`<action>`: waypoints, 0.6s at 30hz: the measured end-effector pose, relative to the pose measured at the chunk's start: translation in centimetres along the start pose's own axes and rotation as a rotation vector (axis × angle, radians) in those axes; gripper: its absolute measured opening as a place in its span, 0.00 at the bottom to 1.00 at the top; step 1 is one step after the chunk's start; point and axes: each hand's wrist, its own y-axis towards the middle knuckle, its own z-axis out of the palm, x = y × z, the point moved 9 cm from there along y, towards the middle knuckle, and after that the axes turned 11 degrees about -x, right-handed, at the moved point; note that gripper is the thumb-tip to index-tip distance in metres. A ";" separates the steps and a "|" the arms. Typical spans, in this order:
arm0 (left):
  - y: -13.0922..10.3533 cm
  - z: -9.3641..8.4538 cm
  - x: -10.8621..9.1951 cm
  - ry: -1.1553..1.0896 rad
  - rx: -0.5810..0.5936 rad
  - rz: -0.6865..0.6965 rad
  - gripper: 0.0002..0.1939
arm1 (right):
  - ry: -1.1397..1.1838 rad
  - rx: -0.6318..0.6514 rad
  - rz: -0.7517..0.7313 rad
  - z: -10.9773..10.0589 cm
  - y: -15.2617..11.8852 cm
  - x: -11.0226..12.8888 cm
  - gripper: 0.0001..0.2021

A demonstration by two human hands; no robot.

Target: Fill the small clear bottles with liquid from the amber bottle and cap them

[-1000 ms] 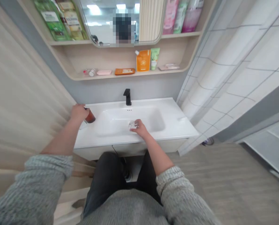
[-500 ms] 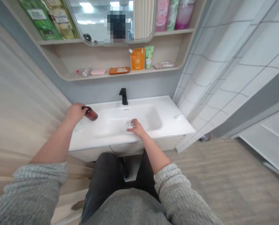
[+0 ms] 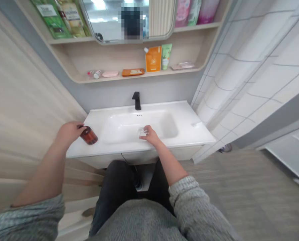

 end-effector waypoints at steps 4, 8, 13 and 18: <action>-1.1 -0.2 2.2 -0.060 -0.064 -0.092 0.15 | -0.015 -0.007 -0.007 -0.1 0.1 -0.2 0.38; -2.4 1.0 4.1 -0.290 -0.114 -0.305 0.19 | -0.034 -0.004 -0.029 0.0 0.3 -0.7 0.38; -3.7 3.7 4.1 -0.709 -0.231 -0.459 0.18 | -0.062 -0.004 -0.035 -0.1 0.4 -1.1 0.38; -4.4 5.4 4.6 -0.873 -0.383 -0.517 0.15 | -0.093 -0.005 -0.044 -0.1 0.3 -1.0 0.38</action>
